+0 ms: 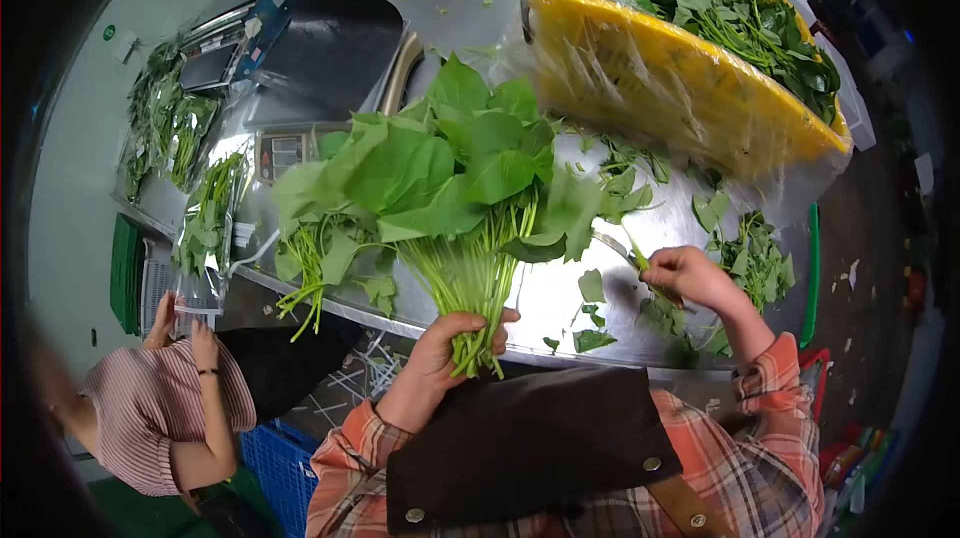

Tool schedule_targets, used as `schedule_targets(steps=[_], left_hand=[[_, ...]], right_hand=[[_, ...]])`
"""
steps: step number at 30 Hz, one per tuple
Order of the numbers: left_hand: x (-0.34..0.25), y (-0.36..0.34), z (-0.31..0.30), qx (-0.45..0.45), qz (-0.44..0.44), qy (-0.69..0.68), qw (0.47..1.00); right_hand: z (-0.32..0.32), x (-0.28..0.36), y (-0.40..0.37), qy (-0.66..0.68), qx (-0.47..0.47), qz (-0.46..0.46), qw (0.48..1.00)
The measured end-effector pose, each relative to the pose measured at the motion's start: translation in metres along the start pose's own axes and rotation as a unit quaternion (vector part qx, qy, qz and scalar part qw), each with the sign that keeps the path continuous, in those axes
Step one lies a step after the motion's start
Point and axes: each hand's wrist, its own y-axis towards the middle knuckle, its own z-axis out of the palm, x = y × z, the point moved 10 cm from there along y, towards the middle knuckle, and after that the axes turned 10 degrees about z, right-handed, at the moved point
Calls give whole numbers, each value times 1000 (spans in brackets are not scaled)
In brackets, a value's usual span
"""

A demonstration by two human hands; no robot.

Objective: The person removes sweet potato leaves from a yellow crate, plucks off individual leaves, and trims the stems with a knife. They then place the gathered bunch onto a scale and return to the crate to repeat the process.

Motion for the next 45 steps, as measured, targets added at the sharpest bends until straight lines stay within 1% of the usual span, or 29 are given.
schedule_targets(steps=[1,2,3,4,5,6,7,8,9,10,11,14,17,18,21,23,24,25,26,27,29,30,33,34,37,38,40,43,45], left_hand=[[10,1,-7,-29,-4,-4,1000],[18,4,-16,-57,-9,-7,998],[26,6,-28,-85,-15,-9,996],[41,11,-49,-94,-31,-53,994],[49,9,-57,-94,-39,-48,994],[53,8,-63,-93,-44,-42,994],[56,6,-67,-93,-48,-35,994],[55,4,-61,-102,-37,-63,992],[56,2,-52,-77,-45,-80,993],[56,1,-44,-50,-52,-98,993],[56,0,-38,-25,-58,-116,991],[58,-2,-43,-37,-54,-123,990],[58,-3,-44,-40,-54,-131,989],[57,-4,-44,-40,-48,-129,990],[57,-5,-45,-39,-33,-131,990],[61,-8,-55,-49,-19,-144,988],[61,-9,-68,-113,-6,-89,990],[64,-8,-73,-123,-10,-69,990],[66,-6,-80,-134,-13,-48,990],[68,-6,-86,-143,-16,-25,989],[69,-4,-71,-75,-12,-92,993],[68,-4,-64,-42,-9,-124,991],[64,-9,-40,-11,-28,-132,991],[66,-10,-44,-34,-24,-145,989],[61,-11,-36,-22,-11,-147,989],[62,-11,-39,-24,-14,-148,989],[64,-10,-46,-27,-20,-149,988],[59,-15,-79,-162,19,7,987],[69,-15,-86,-157,-28,-34,987]], right_hand=[[7,-13,-7,165,71,83,980],[22,-1,-12,303,109,77,944],[48,7,-9,427,149,88,888],[73,19,-4,461,151,86,870],[114,5,19,523,178,72,830],[146,18,23,547,195,115,806],[164,32,24,534,197,109,815],[188,22,44,481,192,88,851],[191,21,57,345,150,64,924],[182,28,60,205,110,22,972],[174,37,62,59,69,-20,996],[116,84,33,-61,-120,-134,982],[131,133,24,-74,-187,-286,937],[147,130,37,-113,-160,-238,951],[158,113,54,-56,-119,-232,964],[149,129,29,32,-77,-328,941],[146,141,8,66,-41,-365,928],[146,150,-9,100,-5,-400,911],[157,141,-7,99,36,-347,932],[154,136,0,58,-13,-320,946],[143,129,18,-23,-109,-263,959],[146,130,30,-84,-130,-227,962],[173,113,70,-130,-64,-171,975],[171,115,68,-117,-65,-188,973],[155,114,67,-21,-94,-185,978],[152,121,60,8,-89,-219,972],[158,141,33,37,-25,-307,951],[171,155,-12,37,86,-387,917],[187,152,-27,4,138,-424,895]])
